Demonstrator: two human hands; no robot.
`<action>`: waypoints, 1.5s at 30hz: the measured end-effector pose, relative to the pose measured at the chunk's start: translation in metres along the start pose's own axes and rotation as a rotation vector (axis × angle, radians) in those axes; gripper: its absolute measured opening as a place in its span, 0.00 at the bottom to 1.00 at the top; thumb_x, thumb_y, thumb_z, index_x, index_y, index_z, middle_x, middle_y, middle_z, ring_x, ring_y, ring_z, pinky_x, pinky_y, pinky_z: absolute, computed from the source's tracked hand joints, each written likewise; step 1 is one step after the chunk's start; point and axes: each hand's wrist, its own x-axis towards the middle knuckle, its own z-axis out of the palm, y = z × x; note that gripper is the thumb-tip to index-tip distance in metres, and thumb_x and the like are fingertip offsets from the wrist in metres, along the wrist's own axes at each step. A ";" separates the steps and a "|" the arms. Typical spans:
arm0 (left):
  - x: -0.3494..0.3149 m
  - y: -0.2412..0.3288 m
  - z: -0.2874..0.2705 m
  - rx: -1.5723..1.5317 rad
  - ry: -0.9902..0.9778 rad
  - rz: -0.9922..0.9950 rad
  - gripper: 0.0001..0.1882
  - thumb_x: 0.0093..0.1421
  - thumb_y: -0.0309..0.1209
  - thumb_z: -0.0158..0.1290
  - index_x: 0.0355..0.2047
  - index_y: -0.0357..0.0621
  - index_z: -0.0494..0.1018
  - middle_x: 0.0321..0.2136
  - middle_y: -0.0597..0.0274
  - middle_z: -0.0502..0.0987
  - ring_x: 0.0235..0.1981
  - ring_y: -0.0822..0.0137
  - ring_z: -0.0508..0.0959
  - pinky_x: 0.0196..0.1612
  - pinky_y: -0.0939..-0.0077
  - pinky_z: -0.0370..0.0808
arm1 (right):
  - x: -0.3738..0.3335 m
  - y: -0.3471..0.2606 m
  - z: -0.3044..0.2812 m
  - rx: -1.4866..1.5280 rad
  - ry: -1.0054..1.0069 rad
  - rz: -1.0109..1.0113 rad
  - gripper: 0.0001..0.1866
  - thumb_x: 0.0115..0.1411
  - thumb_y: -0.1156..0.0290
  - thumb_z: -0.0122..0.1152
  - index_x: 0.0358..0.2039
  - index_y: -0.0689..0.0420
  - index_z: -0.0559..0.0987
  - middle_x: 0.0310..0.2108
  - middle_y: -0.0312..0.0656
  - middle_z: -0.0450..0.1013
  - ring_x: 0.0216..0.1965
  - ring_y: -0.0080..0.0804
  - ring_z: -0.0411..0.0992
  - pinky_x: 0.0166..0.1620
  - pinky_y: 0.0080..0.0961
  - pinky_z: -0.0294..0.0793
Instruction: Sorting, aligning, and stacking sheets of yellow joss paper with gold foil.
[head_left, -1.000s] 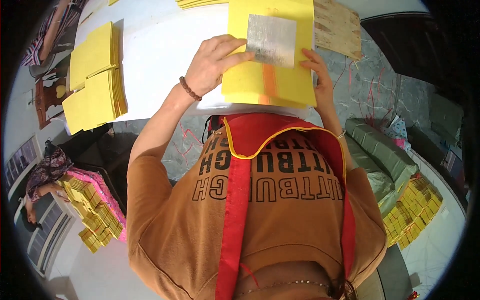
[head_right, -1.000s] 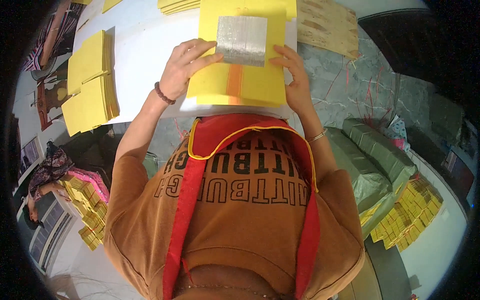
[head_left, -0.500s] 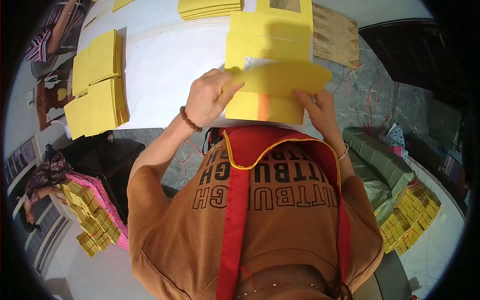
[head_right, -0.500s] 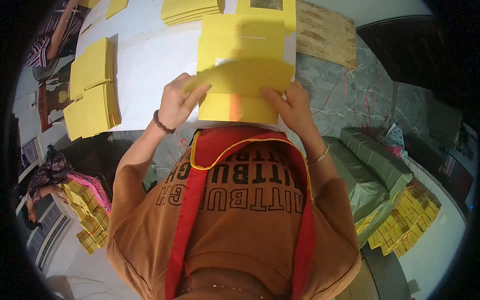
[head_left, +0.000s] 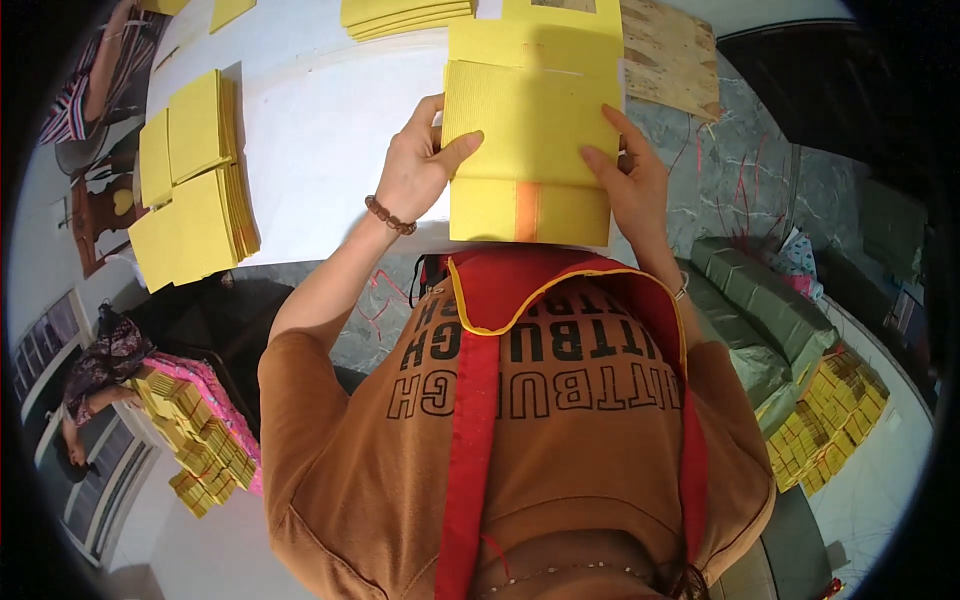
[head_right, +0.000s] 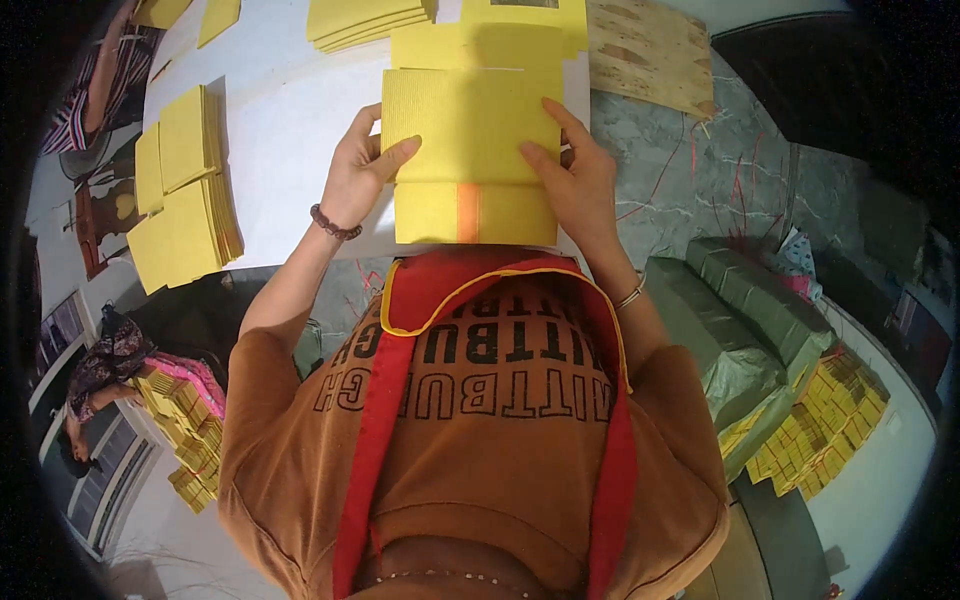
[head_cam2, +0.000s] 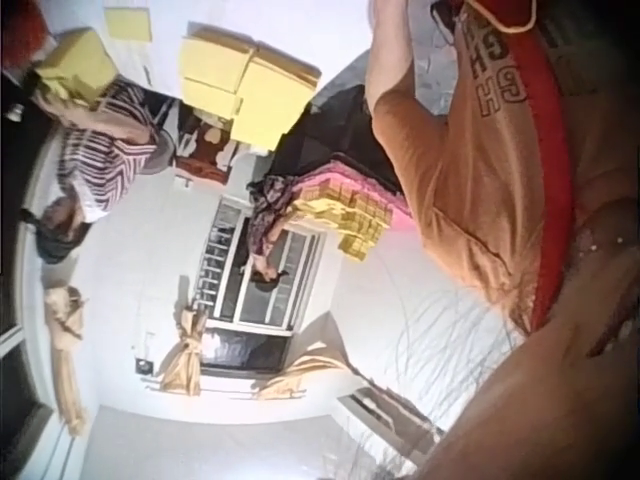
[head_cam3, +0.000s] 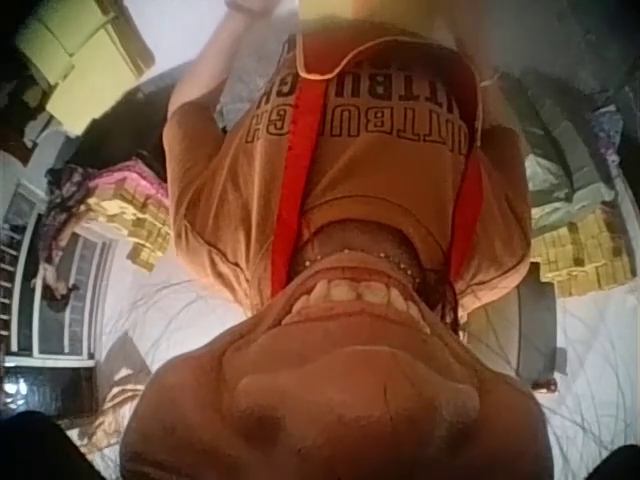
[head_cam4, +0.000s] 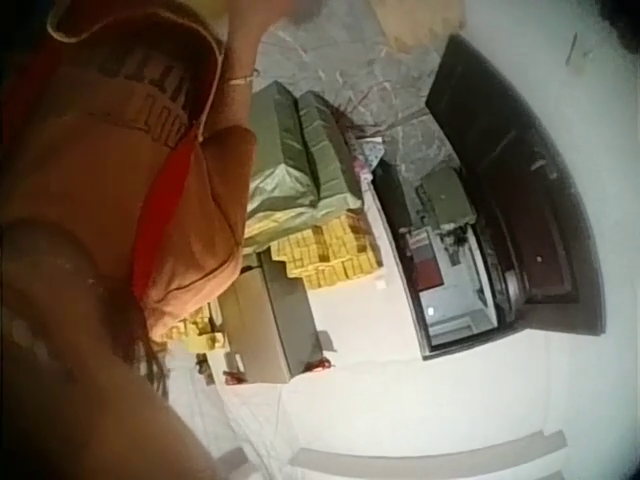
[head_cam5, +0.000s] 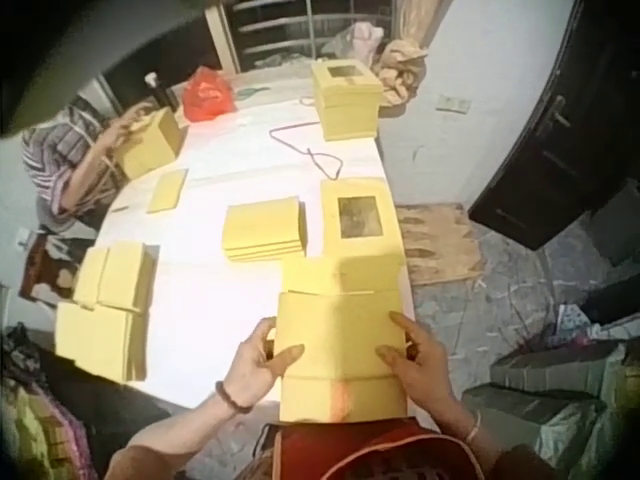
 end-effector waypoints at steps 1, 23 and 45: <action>0.001 0.000 0.000 0.002 -0.003 -0.001 0.21 0.56 0.27 0.52 0.49 0.34 0.61 0.27 0.56 0.77 0.25 0.76 0.75 0.28 0.82 0.70 | 0.000 0.000 0.001 0.012 0.027 -0.001 0.23 0.51 0.74 0.59 0.49 0.59 0.70 0.30 0.41 0.73 0.23 0.17 0.69 0.25 0.16 0.67; -0.014 0.023 0.029 1.056 -0.046 0.790 0.28 0.52 0.43 0.52 0.53 0.47 0.64 0.55 0.55 0.60 0.57 0.54 0.58 0.55 0.59 0.54 | 0.003 0.006 0.004 -0.044 0.064 0.059 0.17 0.50 0.73 0.59 0.42 0.60 0.75 0.31 0.44 0.75 0.29 0.25 0.71 0.33 0.21 0.69; -0.008 0.012 0.028 1.236 -0.225 0.686 0.27 0.54 0.40 0.49 0.55 0.58 0.61 0.58 0.61 0.58 0.59 0.58 0.55 0.58 0.56 0.51 | -0.021 0.030 0.015 0.602 0.009 0.198 0.31 0.58 0.76 0.49 0.60 0.58 0.51 0.60 0.45 0.51 0.60 0.33 0.50 0.58 0.27 0.54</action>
